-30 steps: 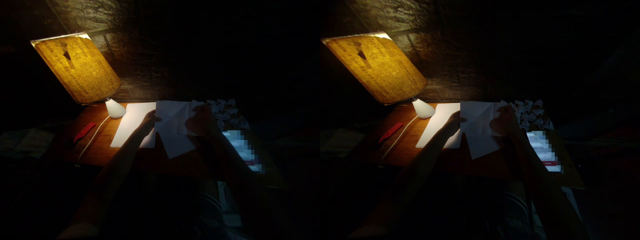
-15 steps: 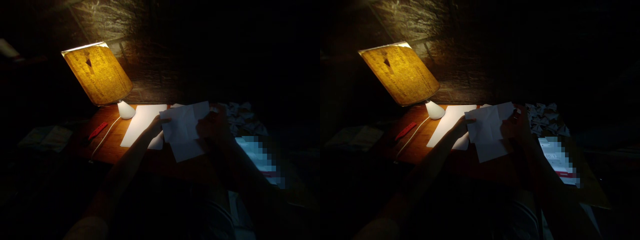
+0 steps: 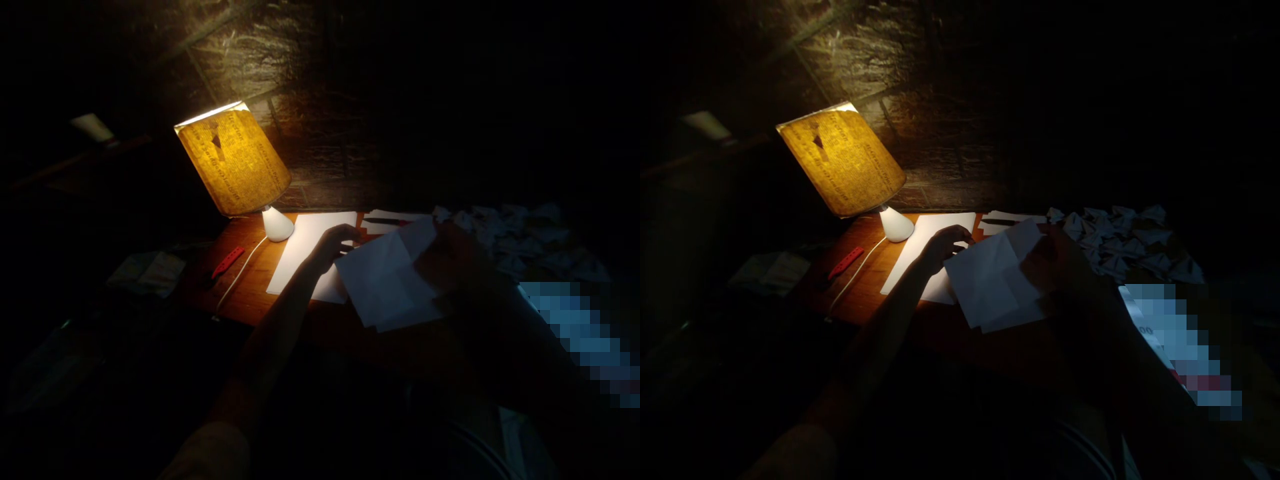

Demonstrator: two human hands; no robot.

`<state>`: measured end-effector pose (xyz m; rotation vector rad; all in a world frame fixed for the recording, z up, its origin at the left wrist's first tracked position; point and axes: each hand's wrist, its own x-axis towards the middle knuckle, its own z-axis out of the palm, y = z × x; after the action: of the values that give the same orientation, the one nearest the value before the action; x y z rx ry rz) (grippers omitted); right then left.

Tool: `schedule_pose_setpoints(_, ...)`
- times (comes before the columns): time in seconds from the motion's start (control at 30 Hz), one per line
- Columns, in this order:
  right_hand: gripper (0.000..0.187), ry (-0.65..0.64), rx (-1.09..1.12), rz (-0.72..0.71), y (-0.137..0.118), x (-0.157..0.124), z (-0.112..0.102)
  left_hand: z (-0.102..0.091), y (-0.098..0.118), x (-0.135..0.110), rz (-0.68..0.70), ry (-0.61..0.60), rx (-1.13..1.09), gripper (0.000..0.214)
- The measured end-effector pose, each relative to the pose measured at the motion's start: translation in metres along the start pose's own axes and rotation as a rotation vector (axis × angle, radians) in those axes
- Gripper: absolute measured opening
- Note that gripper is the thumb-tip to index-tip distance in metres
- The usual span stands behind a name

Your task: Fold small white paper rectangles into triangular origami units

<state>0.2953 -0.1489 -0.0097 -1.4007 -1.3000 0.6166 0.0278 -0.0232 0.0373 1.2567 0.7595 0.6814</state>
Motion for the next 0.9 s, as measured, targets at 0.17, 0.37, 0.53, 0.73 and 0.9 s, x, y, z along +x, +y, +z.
schedule_pose_setpoints(0.17, 0.047, -0.147, -0.025, 0.005, -0.028, -0.011, 0.009, 0.010, -0.007, -0.004, -0.100, -0.168, 0.094, 0.029)
schedule_pose_setpoints(0.37, 0.053, -0.133, -0.022, -0.021, -0.031, -0.010, 0.014, 0.023, -0.029, -0.002, -0.024, -0.285, 0.104, 0.030)
schedule_pose_setpoints(0.53, 0.066, 0.094, -0.046, 0.015, -0.030, -0.009, 0.009, 0.019, -0.031, 0.002, 0.068, -0.091, 0.022, 0.033)
schedule_pose_setpoints(0.73, 0.030, 0.027, -0.020, 0.073, -0.021, -0.008, 0.008, 0.016, -0.027, 0.007, 0.163, 0.017, 0.077, 0.031)
schedule_pose_setpoints(0.9, 0.014, 0.059, -0.224, -0.087, -0.013, -0.006, 0.009, 0.009, -0.023, 0.005, 0.422, 0.045, 0.610, 0.015)
